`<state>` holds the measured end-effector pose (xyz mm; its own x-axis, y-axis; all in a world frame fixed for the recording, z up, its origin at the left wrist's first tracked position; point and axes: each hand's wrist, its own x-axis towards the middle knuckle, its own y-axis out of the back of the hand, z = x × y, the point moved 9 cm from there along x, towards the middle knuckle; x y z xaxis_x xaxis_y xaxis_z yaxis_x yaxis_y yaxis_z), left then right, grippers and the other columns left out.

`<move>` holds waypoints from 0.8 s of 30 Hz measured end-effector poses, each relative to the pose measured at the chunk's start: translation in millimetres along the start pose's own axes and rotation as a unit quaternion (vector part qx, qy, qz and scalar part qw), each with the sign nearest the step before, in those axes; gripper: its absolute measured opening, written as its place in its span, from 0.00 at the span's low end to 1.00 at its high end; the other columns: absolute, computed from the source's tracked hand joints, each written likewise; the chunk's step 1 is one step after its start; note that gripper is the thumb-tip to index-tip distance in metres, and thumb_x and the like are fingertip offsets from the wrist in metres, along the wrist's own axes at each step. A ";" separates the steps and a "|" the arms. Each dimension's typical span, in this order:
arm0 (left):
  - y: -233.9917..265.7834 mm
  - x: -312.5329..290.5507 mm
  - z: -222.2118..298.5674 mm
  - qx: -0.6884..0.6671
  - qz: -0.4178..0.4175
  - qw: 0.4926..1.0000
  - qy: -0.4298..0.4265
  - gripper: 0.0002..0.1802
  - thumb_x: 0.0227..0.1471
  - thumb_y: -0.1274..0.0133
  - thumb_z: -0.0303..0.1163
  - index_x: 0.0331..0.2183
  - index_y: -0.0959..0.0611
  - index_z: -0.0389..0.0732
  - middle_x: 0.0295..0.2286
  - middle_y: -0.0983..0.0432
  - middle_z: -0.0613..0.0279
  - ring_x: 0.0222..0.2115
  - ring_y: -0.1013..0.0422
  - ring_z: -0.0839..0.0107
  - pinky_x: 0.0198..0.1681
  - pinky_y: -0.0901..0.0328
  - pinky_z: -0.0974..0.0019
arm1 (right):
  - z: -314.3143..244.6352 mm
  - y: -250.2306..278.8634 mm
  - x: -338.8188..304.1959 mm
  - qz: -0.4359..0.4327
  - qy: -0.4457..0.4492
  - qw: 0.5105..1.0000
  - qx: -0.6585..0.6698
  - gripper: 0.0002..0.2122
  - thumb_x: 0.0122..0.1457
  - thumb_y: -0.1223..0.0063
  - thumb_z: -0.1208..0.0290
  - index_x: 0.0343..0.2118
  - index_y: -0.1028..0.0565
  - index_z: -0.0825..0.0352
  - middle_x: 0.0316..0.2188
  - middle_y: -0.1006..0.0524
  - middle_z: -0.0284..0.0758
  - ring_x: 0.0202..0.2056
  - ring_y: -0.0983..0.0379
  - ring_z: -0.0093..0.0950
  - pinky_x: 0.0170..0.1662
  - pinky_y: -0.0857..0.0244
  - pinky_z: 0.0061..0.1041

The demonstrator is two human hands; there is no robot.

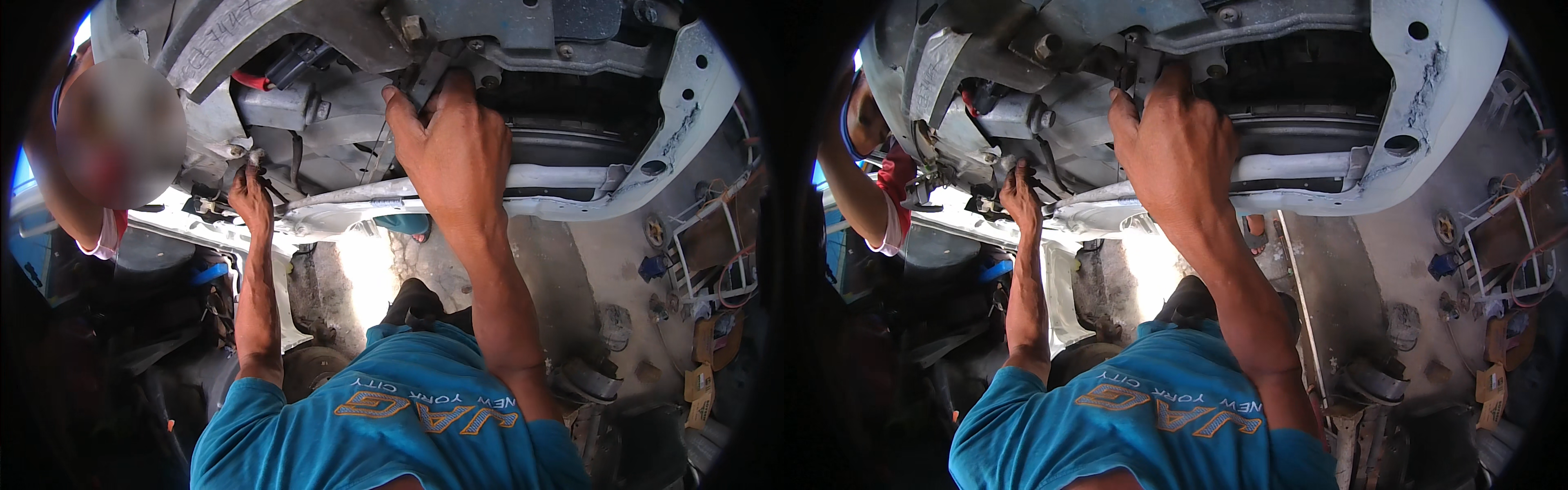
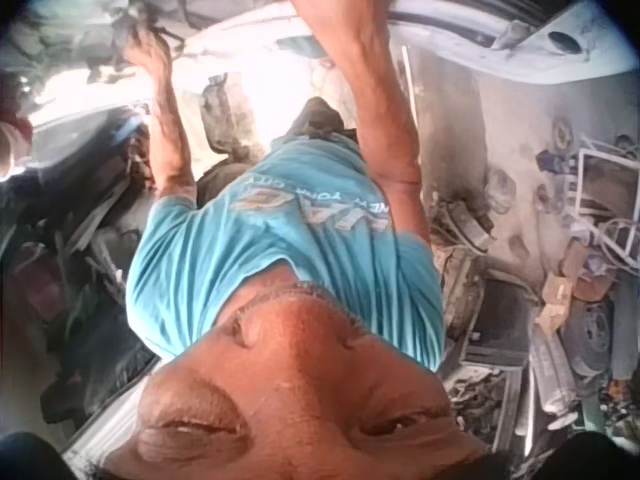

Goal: The person installs a car horn into the front trunk area of a white car. He positions the horn, routes the wiring, and secures the horn with bolts and nuts. He then places a plastic cover over the installed horn.

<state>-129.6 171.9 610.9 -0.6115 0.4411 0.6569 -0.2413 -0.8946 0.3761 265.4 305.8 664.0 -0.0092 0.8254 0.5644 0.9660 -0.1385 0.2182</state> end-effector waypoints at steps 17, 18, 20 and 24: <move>43.6 46.8 -92.6 -0.013 0.137 0.989 0.058 0.21 0.51 0.46 0.38 0.32 0.18 0.24 0.28 0.19 0.41 0.27 0.26 0.56 0.36 0.34 0.56 | -49.7 -24.9 -2.0 0.044 0.133 0.987 -0.078 0.11 0.56 0.46 0.68 0.29 0.22 0.74 0.26 0.22 0.49 0.31 0.25 0.49 0.37 0.33 0.43; 34.0 42.8 -74.4 0.069 0.107 0.989 0.079 0.22 0.51 0.46 0.39 0.32 0.19 0.24 0.28 0.19 0.39 0.27 0.26 0.52 0.36 0.34 0.55 | -49.4 -27.6 -0.8 0.002 0.115 0.989 -0.089 0.10 0.56 0.46 0.69 0.30 0.22 0.74 0.28 0.22 0.49 0.32 0.25 0.49 0.38 0.33 0.43; 33.7 39.4 -64.7 0.175 0.067 0.977 0.098 0.25 0.50 0.46 0.43 0.32 0.19 0.24 0.28 0.22 0.34 0.28 0.26 0.42 0.35 0.34 0.50 | -51.6 -36.1 -5.0 -0.085 0.077 0.989 -0.097 0.09 0.55 0.48 0.72 0.32 0.22 0.73 0.30 0.22 0.50 0.33 0.25 0.50 0.39 0.33 0.44; 6.3 28.2 -61.1 0.075 -0.012 0.988 0.133 0.24 0.55 0.52 0.42 0.34 0.20 0.26 0.25 0.21 0.40 0.28 0.25 0.44 0.35 0.33 0.51 | -33.3 -47.1 -13.1 -0.059 0.111 0.975 -0.186 0.07 0.53 0.47 0.74 0.32 0.22 0.70 0.30 0.22 0.50 0.34 0.26 0.53 0.40 0.33 0.46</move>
<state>-194.4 174.4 591.9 -0.7888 0.4093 0.4585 -0.1553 -0.8546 0.4956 211.4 283.3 672.8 -0.2092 0.7145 0.6676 0.7949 -0.2734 0.5417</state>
